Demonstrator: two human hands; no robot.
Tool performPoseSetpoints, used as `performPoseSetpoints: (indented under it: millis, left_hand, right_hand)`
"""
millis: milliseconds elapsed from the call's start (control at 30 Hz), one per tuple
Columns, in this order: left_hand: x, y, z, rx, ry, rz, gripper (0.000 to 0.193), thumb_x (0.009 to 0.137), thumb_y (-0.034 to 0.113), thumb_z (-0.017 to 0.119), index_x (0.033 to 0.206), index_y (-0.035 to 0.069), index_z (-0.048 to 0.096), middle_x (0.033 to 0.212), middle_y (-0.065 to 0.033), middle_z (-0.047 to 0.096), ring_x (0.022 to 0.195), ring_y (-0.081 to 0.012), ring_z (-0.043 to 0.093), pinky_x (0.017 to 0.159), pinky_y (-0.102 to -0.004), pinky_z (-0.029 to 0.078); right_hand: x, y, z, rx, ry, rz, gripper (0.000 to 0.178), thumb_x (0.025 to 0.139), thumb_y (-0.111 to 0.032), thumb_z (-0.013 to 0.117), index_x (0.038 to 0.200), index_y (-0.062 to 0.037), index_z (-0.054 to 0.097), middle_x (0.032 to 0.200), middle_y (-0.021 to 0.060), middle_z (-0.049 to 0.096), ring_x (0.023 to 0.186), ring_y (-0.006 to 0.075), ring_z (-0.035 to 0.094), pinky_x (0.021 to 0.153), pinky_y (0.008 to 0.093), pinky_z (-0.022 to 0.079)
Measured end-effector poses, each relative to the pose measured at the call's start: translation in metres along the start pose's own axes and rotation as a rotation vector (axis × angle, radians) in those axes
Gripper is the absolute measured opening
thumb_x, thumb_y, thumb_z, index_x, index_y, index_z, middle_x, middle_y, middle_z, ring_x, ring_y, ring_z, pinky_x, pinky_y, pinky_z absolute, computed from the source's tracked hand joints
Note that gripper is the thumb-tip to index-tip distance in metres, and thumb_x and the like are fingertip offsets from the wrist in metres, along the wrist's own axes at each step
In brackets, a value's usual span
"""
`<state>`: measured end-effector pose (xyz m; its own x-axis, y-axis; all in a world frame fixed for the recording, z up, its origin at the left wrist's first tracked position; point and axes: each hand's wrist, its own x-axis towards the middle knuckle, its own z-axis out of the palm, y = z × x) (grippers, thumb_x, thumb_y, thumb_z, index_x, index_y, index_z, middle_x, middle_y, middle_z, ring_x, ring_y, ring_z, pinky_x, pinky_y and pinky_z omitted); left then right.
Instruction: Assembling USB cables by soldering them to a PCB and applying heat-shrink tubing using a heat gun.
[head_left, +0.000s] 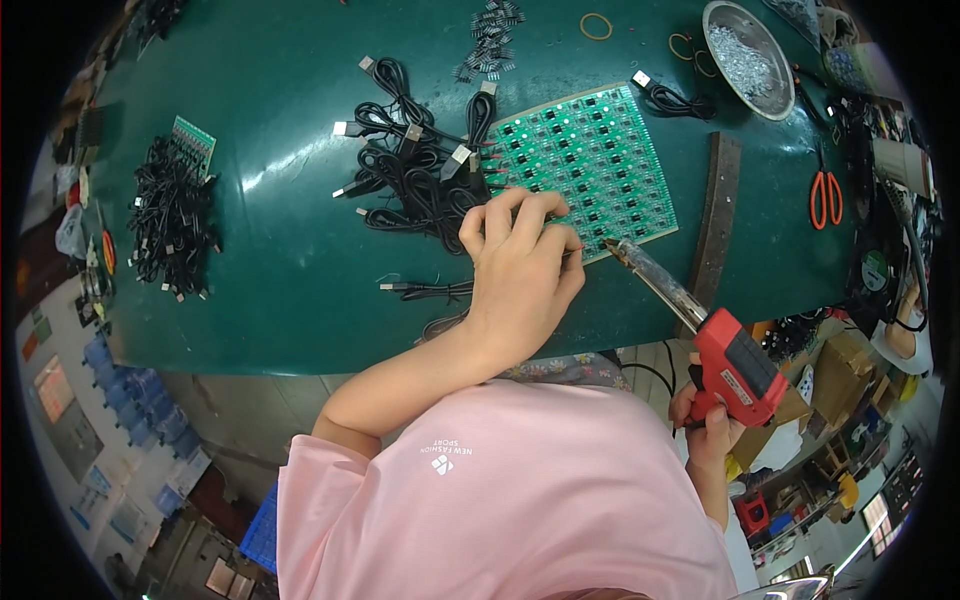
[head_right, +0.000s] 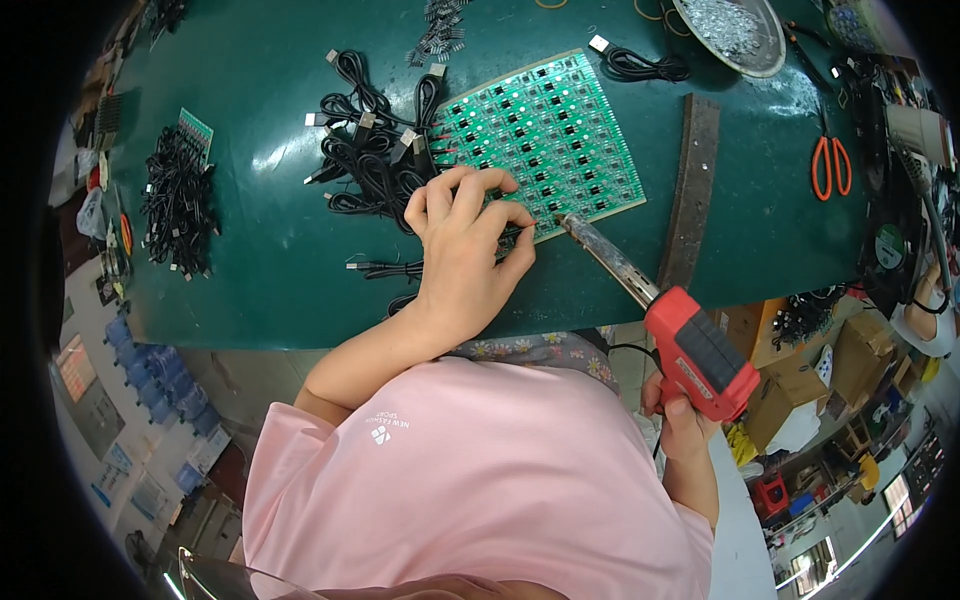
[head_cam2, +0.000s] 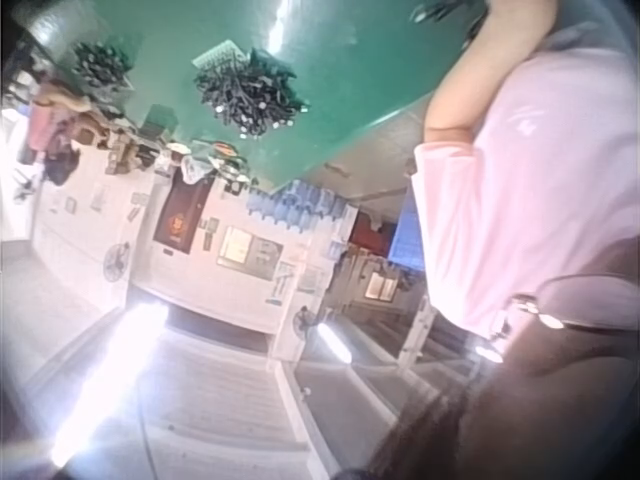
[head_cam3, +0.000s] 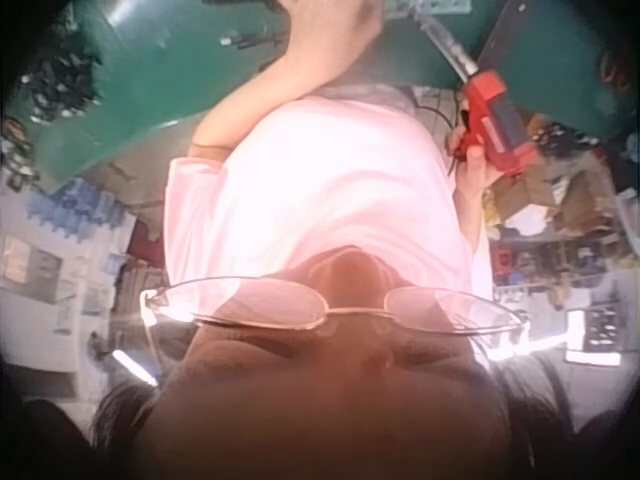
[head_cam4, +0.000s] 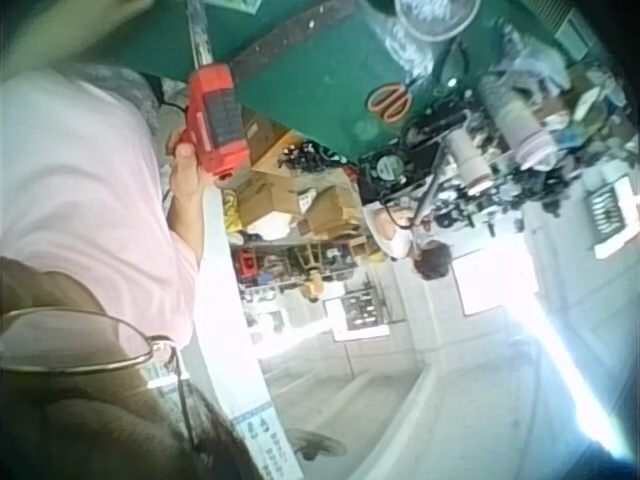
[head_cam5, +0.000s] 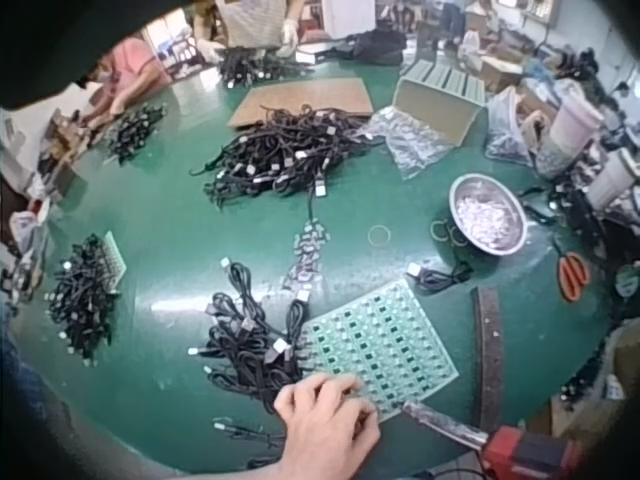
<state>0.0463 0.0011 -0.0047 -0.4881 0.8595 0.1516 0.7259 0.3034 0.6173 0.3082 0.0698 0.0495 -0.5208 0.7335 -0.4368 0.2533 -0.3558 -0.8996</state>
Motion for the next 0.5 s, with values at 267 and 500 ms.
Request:
performPoseSetpoints:
  millis: [267, 500]
  left_hand:
    - [-0.001, -0.005, -0.001, -0.086, 0.014, 0.019, 0.016, 0.071, 0.006, 0.074, 0.083, 0.012, 0.065, 0.101, 0.0029, 0.058, 0.106, -0.0212, 0.048, 0.091, -0.0409, 0.024]
    - [0.002, -0.005, -0.009, -0.073, -0.084, 0.042, 0.010, 0.074, 0.006, 0.072, 0.082, 0.011, 0.068, 0.106, -0.0017, 0.056, 0.111, -0.0254, 0.043, 0.091, -0.0422, 0.023]
  right_hand:
    - [-0.002, 0.005, 0.001, 0.030, 0.005, 0.017, 0.073, 0.082, -0.055, 0.063, 0.122, 0.0041, 0.048, 0.060, 0.0065, 0.053, 0.050, 0.0124, 0.048, 0.044, 0.0250, 0.033]
    - [-0.007, 0.011, 0.001, 0.012, 0.004, 0.025, 0.075, 0.082, -0.058, 0.060, 0.119, 0.0059, 0.049, 0.054, 0.0060, 0.050, 0.044, 0.0129, 0.046, 0.042, 0.0248, 0.033]
